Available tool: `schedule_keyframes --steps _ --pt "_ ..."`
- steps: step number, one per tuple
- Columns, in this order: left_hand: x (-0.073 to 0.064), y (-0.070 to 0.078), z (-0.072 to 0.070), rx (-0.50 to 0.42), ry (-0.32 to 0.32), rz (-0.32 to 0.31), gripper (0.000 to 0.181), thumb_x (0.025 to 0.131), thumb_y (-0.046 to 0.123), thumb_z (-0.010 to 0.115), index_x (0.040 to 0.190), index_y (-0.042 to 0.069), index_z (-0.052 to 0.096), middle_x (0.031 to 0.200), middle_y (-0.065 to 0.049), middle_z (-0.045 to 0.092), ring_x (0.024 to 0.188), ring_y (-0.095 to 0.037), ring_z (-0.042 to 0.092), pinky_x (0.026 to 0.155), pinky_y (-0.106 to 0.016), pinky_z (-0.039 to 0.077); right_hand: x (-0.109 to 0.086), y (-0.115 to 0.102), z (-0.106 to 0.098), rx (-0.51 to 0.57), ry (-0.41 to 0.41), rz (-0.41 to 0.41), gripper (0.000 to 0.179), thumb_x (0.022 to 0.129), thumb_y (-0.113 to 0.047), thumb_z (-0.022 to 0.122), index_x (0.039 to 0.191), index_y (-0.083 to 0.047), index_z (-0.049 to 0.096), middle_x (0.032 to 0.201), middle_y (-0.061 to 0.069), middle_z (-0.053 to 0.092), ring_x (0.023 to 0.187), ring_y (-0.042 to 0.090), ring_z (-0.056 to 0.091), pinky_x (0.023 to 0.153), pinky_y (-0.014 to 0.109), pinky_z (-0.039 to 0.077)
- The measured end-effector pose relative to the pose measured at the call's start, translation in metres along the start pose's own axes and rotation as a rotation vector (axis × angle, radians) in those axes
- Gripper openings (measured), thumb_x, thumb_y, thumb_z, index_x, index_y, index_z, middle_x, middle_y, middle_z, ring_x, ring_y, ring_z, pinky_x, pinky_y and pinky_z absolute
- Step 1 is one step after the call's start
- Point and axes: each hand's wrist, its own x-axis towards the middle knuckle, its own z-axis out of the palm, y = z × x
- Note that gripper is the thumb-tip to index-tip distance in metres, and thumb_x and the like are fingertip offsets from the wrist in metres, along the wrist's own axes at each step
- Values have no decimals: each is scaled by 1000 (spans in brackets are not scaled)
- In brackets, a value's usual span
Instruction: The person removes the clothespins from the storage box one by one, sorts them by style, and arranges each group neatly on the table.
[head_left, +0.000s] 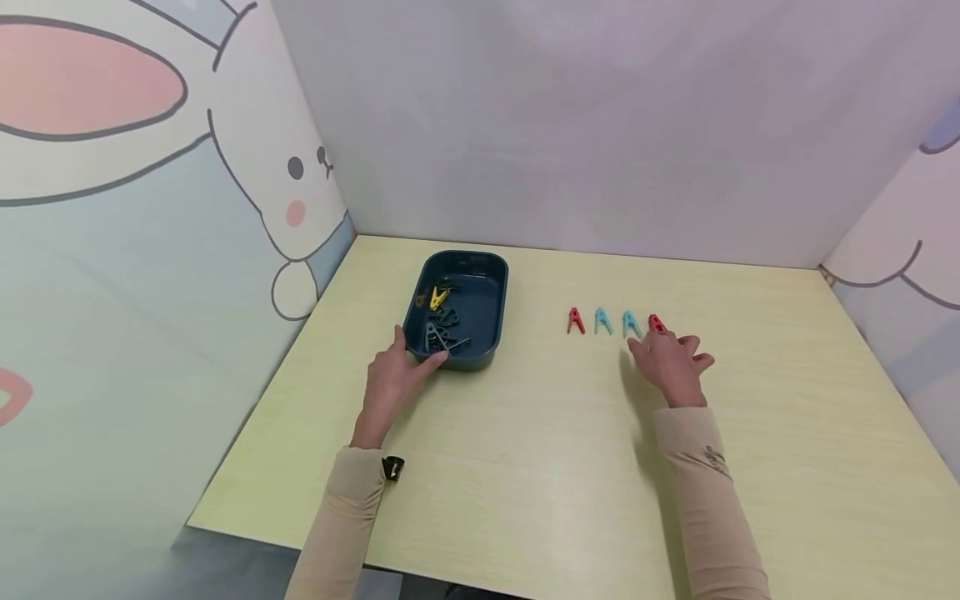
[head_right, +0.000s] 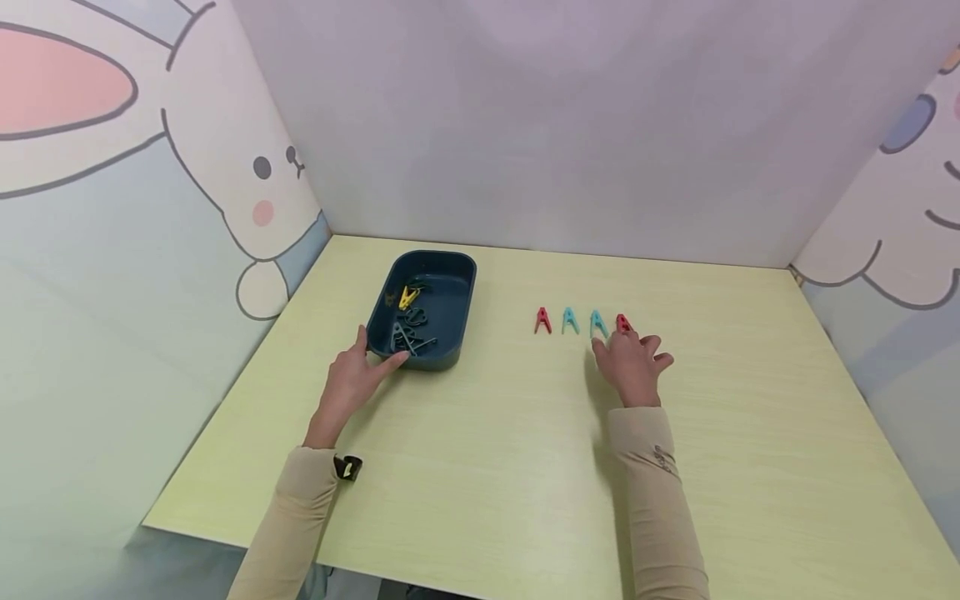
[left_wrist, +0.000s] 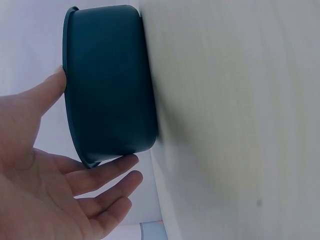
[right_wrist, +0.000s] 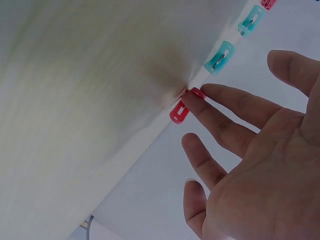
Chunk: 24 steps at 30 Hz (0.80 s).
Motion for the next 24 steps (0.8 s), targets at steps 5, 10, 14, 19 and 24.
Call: schedule_keyframes --steps 5,10,14,19,24 --pt "0 -1 0 2 -1 3 112 92 65 68 161 -8 17 69 -11 48 73 -29 50 70 -47 45 2 2 1 -10 -46 8 49 108 -41 42 89 2 56 118 33 51 128 64 19 91 78 10" --pt "-1 0 -1 2 -2 4 112 92 65 68 161 -8 17 67 -9 46 66 -26 45 63 -42 39 2 3 0 -7 -63 2 57 107 -41 43 129 10 55 127 38 46 126 64 18 92 79 8" --pt "-1 0 -1 1 -2 6 112 92 65 68 162 -8 17 64 -4 39 61 -21 36 58 -38 30 0 4 -1 30 12 -21 59 107 -41 44 136 10 53 128 41 43 126 65 18 90 79 8" --pt "-2 1 -1 -2 -8 1 113 92 65 67 162 -7 16 65 -6 41 61 -21 36 57 -38 29 0 -2 -2 92 139 -88 52 108 -37 46 128 9 60 127 38 47 125 63 21 87 77 11" --pt "-3 1 -1 0 -3 7 112 92 65 67 162 -7 16 62 -4 38 58 -20 33 56 -38 27 2 -24 4 155 237 -180 50 108 -36 50 135 4 61 137 34 48 125 58 26 88 72 14"
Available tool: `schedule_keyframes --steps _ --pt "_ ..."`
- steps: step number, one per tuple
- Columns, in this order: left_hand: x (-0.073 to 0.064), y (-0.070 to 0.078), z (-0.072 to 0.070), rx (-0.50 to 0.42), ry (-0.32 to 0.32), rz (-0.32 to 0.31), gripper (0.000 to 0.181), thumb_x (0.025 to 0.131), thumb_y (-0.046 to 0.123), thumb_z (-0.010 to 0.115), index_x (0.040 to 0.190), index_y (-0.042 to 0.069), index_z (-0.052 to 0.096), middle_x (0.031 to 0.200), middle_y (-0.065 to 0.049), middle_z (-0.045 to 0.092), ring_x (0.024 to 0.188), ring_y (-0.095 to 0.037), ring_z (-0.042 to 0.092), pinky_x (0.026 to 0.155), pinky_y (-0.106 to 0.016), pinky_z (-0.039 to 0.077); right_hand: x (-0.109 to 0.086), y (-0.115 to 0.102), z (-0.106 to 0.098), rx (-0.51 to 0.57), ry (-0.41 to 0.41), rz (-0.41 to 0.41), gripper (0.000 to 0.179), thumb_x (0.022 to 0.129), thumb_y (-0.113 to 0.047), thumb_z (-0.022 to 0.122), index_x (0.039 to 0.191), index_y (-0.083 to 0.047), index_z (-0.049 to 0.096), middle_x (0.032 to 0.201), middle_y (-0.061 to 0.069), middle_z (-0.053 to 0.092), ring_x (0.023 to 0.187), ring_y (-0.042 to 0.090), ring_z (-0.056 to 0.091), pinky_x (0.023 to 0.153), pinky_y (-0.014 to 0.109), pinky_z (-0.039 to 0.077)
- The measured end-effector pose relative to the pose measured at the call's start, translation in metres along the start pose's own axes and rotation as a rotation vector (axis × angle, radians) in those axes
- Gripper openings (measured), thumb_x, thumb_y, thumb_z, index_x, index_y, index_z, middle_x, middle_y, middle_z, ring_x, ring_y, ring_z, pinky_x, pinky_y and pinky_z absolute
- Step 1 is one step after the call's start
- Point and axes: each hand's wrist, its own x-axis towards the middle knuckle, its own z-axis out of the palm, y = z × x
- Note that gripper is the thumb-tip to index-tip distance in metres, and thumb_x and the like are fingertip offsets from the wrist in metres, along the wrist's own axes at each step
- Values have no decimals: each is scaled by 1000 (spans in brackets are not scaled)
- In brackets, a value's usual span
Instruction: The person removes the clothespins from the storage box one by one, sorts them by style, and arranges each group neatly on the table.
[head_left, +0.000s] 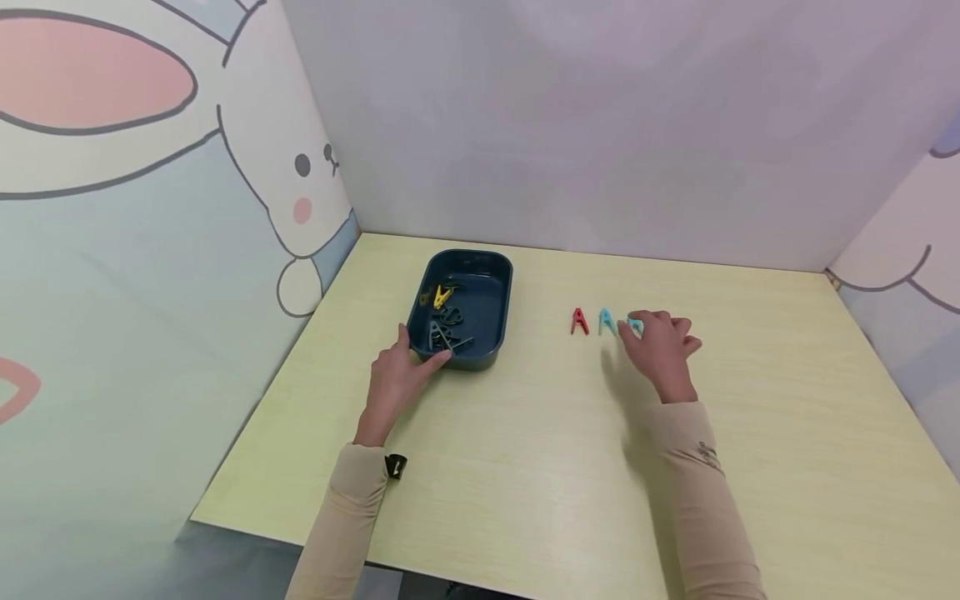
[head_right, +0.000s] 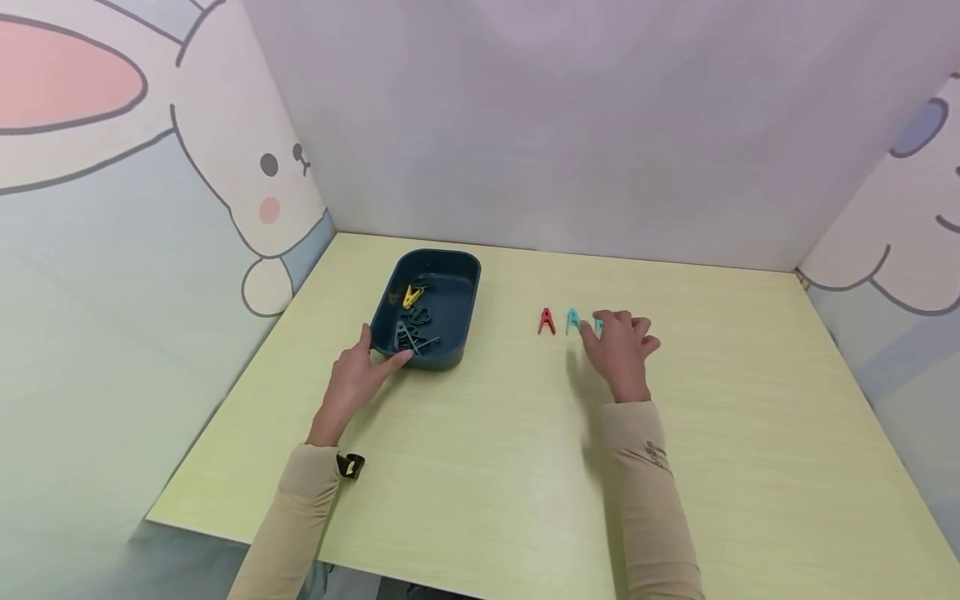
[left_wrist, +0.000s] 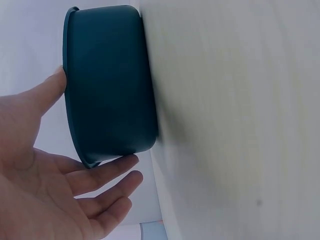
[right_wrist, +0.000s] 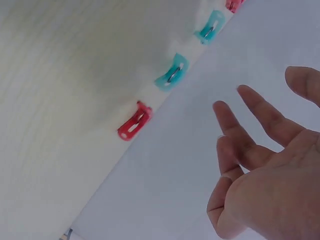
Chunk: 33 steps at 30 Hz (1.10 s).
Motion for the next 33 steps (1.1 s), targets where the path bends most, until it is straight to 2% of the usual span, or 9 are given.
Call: schedule_keyframes --steps 10,16,19,21,23,26,30,33 --pt "-2 0 0 -11 7 -9 113 92 64 68 162 -7 17 62 -3 36 59 -20 34 58 -38 29 13 -57 48 95 65 -237 38 104 -29 60 127 0 69 129 25 58 127 50 32 95 70 17" --pt "-4 1 2 -11 21 8 113 91 63 70 161 -8 18 60 1 31 54 -17 28 54 -35 24 22 -94 72 91 31 -350 35 104 -28 60 126 -3 70 130 20 59 125 43 35 97 65 20" --pt "-5 2 3 -9 28 7 112 91 62 71 161 -7 18 60 -1 33 54 -18 31 54 -36 26 27 -112 81 56 -1 -393 34 105 -30 59 126 -5 71 131 18 59 126 42 36 97 63 23" --pt "-6 3 3 -13 27 4 112 91 62 71 162 -7 18 61 -3 37 56 -22 38 55 -39 31 30 -122 86 24 -25 -413 34 106 -30 59 126 -6 70 132 18 59 126 41 36 97 63 24" --pt "-6 4 4 -7 26 1 112 91 63 70 162 -7 18 65 -5 44 65 -27 50 62 -42 42 32 -131 90 -8 -50 -429 34 106 -31 59 127 -6 70 132 18 59 126 40 37 97 62 25" --pt "-7 5 4 -7 24 -2 112 91 64 70 162 -7 19 72 -12 52 84 -37 61 77 -50 50 34 -144 95 -59 -89 -450 35 106 -32 60 128 -6 70 133 17 59 126 39 37 98 62 25" --pt "-9 8 4 -9 21 -7 111 91 63 70 161 -7 20 85 -22 60 99 -45 63 88 -55 49 36 -158 102 -151 -139 -474 36 106 -33 60 129 -7 71 137 13 60 129 38 37 99 62 26" --pt "-10 10 5 0 20 -16 111 91 64 69 162 -6 20 86 -23 60 105 -46 62 92 -56 48 39 -166 108 -223 -180 -485 38 106 -35 59 131 -9 71 143 10 59 131 36 37 98 61 27"
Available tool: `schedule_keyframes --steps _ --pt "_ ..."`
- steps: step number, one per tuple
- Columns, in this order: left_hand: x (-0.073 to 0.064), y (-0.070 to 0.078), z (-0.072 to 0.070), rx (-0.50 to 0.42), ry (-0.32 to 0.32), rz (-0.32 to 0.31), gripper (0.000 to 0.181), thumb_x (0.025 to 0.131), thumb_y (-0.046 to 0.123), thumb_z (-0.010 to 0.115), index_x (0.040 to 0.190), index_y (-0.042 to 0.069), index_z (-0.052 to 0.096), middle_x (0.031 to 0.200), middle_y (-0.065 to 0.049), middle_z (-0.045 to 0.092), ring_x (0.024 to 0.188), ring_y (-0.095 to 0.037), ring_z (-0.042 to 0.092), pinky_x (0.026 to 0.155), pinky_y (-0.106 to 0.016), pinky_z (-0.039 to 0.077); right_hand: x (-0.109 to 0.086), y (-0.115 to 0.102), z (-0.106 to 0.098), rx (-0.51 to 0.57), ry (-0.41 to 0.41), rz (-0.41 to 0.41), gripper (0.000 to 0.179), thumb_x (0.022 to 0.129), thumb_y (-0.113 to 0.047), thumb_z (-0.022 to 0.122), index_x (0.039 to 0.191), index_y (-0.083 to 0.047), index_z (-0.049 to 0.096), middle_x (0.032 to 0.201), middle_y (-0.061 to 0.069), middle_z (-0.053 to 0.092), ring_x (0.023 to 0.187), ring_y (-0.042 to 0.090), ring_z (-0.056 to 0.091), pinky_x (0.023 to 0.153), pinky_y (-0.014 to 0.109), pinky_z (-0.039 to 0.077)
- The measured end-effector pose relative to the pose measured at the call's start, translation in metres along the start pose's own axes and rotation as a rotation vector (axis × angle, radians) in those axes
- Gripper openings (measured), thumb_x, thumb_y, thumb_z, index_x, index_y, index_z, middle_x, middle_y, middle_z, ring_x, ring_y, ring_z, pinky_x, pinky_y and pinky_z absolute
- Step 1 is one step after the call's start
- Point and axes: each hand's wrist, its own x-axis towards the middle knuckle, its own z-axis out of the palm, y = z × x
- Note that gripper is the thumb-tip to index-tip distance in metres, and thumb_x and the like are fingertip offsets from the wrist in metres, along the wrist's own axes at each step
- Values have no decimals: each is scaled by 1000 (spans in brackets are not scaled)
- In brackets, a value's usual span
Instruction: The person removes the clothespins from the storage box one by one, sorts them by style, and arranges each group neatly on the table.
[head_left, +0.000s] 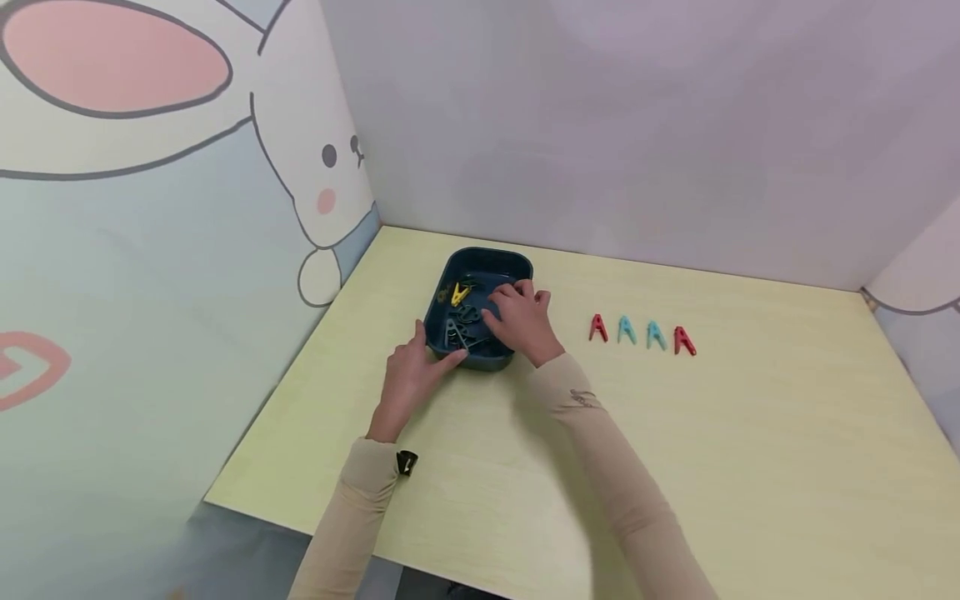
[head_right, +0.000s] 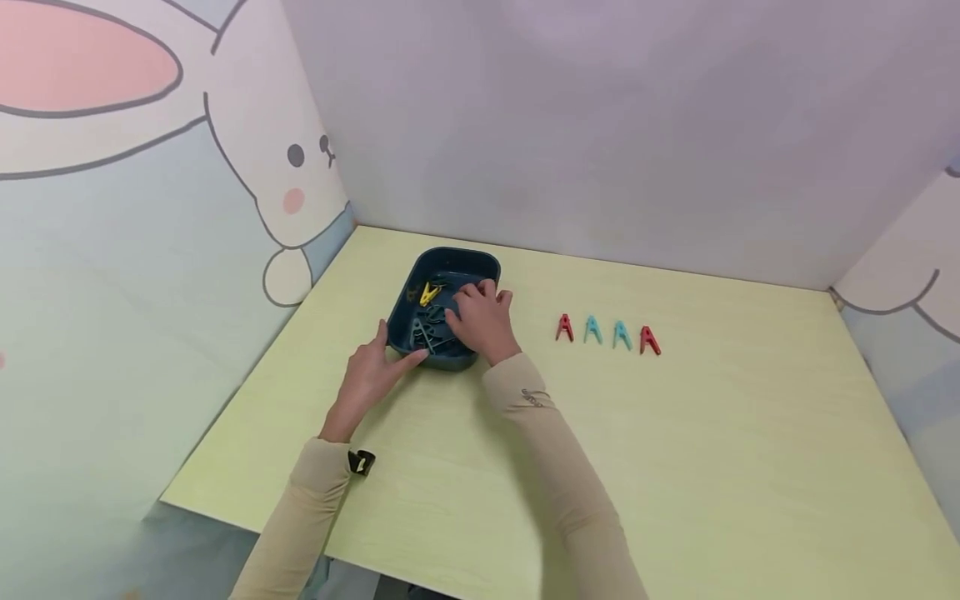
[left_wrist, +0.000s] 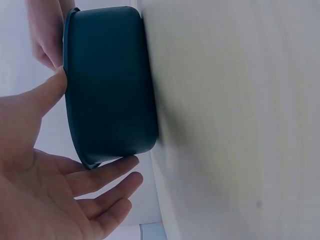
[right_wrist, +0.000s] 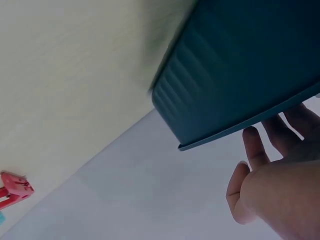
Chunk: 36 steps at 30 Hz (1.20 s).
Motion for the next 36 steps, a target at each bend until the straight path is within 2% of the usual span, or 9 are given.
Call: schedule_keyframes --steps 1,8,12,16,21,26,29,33,36 --pt "0 0 0 5 -2 -3 111 91 64 69 162 -6 20 83 -22 60 102 -46 62 91 -56 48 2 -2 1 -13 -18 -4 39 107 -36 59 131 -9 71 145 9 58 132 35 37 98 60 27" --pt "3 0 3 19 0 -8 111 91 64 70 161 -7 22 95 -26 65 112 -46 61 96 -56 48 18 -7 4 -12 -101 -26 37 109 -35 55 127 -10 75 156 7 50 138 32 33 96 54 27" --pt "4 0 4 37 4 -8 110 91 63 70 161 -8 22 76 -16 57 108 -45 63 94 -54 49 25 -10 8 -14 -132 -54 36 109 -34 54 123 -11 76 156 6 50 139 32 33 98 54 27" --pt "4 -1 5 44 4 -2 110 91 64 69 161 -8 22 70 -13 54 102 -43 64 89 -53 50 30 -13 12 -21 -176 -56 34 109 -32 54 118 -10 78 158 5 48 140 32 32 101 56 26" --pt "4 -1 7 32 11 -12 110 91 64 70 161 -7 22 81 -19 60 107 -44 63 92 -54 50 37 -15 15 -64 -222 -69 35 110 -30 50 119 -10 78 161 3 43 143 32 29 105 58 24" --pt "3 1 7 31 11 -15 110 91 64 70 162 -6 22 106 -27 66 115 -45 61 97 -55 47 43 -14 17 -97 -244 -84 34 109 -23 48 120 -9 77 161 2 42 143 34 28 106 59 23" --pt "3 1 7 31 11 -16 110 91 64 70 162 -5 22 99 -26 65 108 -44 63 93 -54 49 46 -14 19 -105 -257 -92 33 108 -22 49 118 -9 78 161 1 43 143 34 28 106 58 24" --pt "2 1 6 43 22 -9 109 90 63 71 161 -6 24 77 -16 57 96 -40 64 85 -52 51 50 -14 22 -135 -272 -102 33 109 -24 50 118 -10 78 161 0 43 142 33 28 105 57 25" --pt "3 0 5 50 33 -1 109 90 63 71 161 -7 25 74 -12 55 95 -39 65 84 -51 52 54 -14 25 -144 -279 -103 33 109 -25 50 121 -10 77 162 0 42 142 33 28 105 57 24"
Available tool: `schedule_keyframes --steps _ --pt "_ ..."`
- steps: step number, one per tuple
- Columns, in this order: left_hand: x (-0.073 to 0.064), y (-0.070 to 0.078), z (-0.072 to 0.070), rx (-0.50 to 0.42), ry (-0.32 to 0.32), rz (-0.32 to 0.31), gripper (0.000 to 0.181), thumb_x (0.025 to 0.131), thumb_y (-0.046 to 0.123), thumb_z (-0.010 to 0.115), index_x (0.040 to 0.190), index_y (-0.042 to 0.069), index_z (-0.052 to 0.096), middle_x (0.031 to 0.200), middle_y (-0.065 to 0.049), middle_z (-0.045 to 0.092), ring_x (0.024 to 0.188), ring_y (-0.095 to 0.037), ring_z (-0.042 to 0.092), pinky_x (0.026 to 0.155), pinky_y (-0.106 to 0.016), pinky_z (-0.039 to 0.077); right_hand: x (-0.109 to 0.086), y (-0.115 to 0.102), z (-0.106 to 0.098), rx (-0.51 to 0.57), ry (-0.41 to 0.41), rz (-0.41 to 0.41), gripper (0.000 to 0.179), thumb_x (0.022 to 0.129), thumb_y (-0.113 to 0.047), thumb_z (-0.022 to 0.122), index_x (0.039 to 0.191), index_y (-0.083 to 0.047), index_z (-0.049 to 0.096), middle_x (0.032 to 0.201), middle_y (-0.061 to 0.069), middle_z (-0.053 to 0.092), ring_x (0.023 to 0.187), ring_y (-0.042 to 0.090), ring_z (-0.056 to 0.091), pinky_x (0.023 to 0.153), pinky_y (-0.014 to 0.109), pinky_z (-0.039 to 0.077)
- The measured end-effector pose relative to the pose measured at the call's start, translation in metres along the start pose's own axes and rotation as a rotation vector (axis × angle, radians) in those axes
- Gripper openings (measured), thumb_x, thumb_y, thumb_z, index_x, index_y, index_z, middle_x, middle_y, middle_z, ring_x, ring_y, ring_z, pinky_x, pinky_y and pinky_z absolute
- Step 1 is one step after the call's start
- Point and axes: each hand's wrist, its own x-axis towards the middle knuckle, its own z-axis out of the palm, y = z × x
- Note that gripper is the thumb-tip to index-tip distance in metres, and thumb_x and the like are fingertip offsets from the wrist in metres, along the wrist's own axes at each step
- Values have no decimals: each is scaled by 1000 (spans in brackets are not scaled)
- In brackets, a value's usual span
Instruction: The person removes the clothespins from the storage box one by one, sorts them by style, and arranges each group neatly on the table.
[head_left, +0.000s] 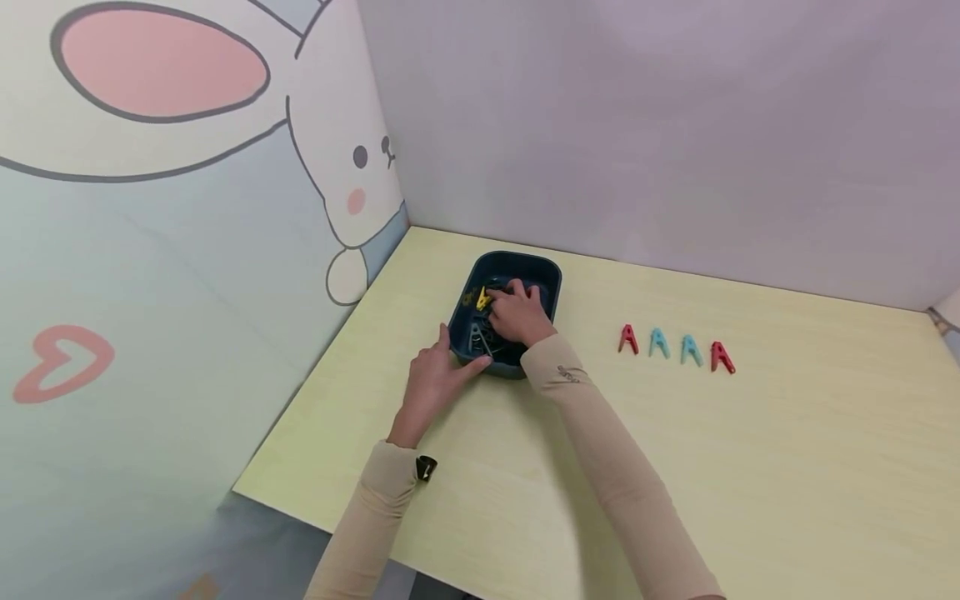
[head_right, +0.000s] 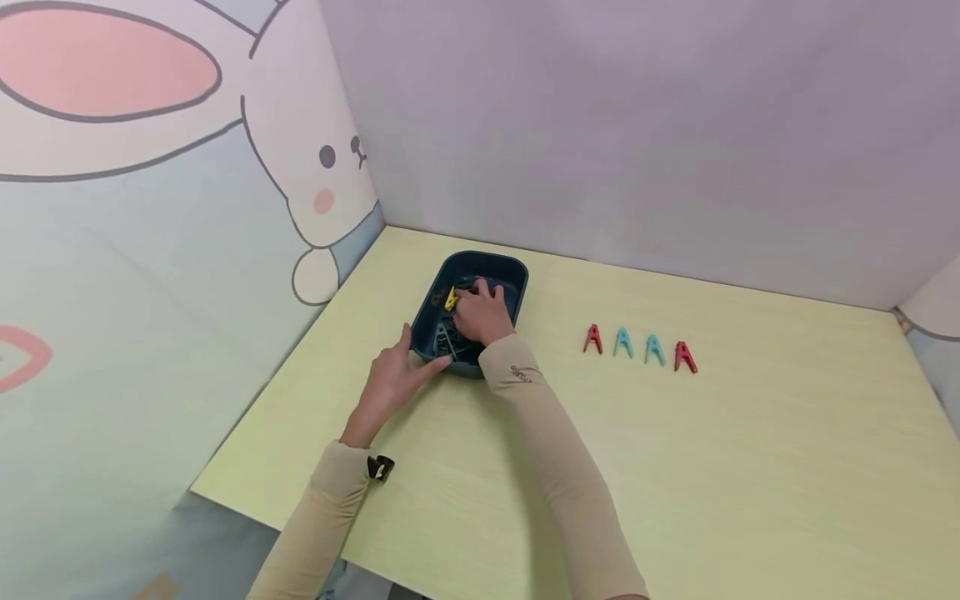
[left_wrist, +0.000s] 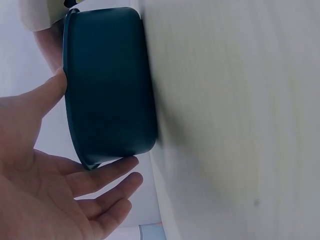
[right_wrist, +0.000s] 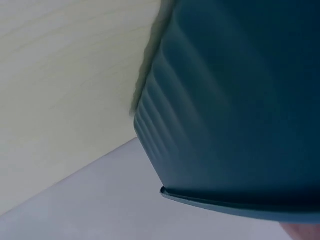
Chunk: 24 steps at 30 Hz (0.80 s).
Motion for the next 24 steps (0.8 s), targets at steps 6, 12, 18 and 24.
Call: schedule_keyframes --steps 6,12,18,24 --pt "0 1 0 2 13 7 109 90 63 71 160 -7 25 88 -21 64 102 -43 65 88 -53 51 2 4 2 31 -4 2 34 110 -22 49 131 -10 73 162 0 41 143 35 26 102 58 23" --pt "-1 0 1 13 19 4 109 90 64 71 160 -7 27 108 -28 67 111 -45 63 94 -55 49 4 7 6 30 -6 -8 37 110 -20 46 138 -12 69 162 0 41 145 36 26 103 60 21" --pt "-1 0 1 13 19 4 108 90 64 70 160 -7 27 110 -29 66 110 -45 63 93 -54 50 5 7 9 26 6 2 37 109 -19 47 138 -13 69 156 3 50 145 36 26 105 61 20" --pt "-2 0 1 6 18 1 108 90 64 70 160 -6 28 108 -28 66 110 -44 63 93 -53 50 3 6 10 16 58 11 33 108 -20 50 129 -12 74 142 6 59 141 36 30 107 63 21"
